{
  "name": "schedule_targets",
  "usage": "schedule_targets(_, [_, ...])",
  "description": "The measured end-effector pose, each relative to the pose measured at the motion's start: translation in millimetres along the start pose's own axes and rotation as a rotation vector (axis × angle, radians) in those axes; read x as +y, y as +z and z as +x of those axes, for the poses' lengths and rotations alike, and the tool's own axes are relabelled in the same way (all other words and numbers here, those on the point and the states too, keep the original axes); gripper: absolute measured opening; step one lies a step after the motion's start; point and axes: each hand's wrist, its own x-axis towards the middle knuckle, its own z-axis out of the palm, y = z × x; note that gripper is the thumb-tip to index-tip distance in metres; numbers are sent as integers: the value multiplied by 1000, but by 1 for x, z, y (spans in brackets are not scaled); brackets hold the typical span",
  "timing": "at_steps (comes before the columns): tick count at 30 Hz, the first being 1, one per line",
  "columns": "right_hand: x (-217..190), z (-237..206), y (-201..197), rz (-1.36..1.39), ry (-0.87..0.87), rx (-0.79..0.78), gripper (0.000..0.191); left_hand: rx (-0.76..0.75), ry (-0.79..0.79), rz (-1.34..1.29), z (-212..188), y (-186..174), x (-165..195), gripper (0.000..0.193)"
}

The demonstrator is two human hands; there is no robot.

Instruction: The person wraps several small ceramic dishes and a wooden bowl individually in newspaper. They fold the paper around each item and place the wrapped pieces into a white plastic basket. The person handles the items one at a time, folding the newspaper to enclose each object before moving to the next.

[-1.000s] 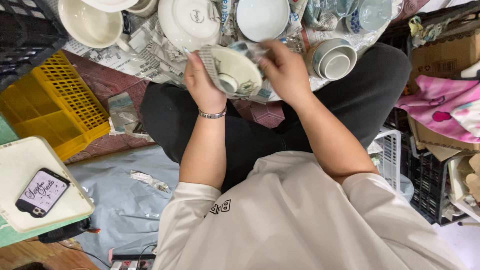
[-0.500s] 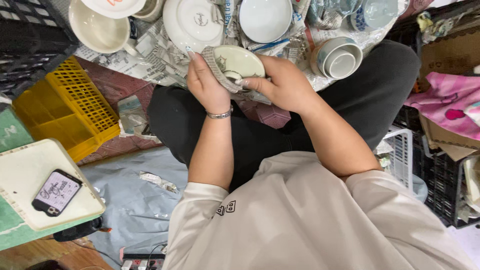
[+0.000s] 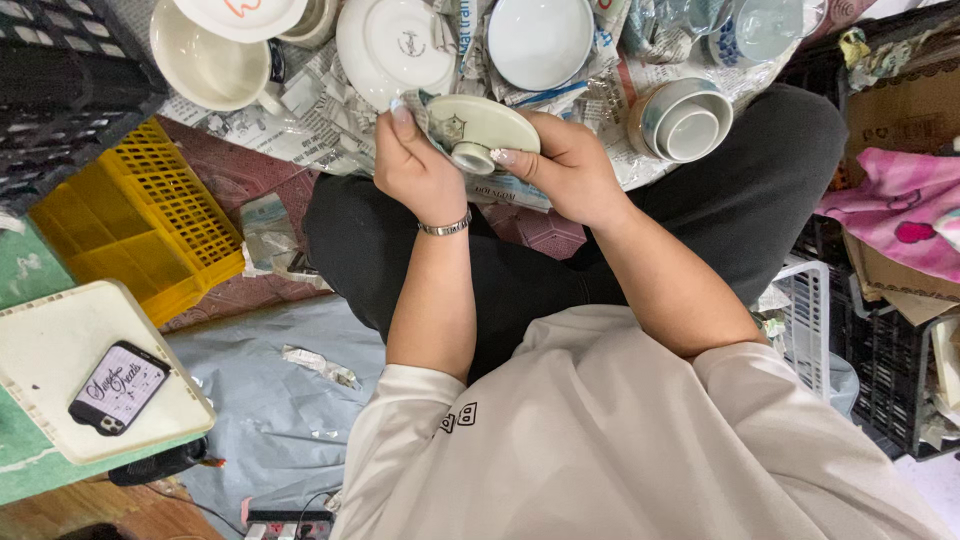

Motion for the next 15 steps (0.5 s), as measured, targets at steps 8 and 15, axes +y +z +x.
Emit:
schedule_targets(8, [26,-5,-3,654,30,120,34,28,-256,-129,24,-4,-38,44])
schedule_targets(15, [39,-6,-40,588,75,268,26,89,-395,-429,32,-11,-54,50])
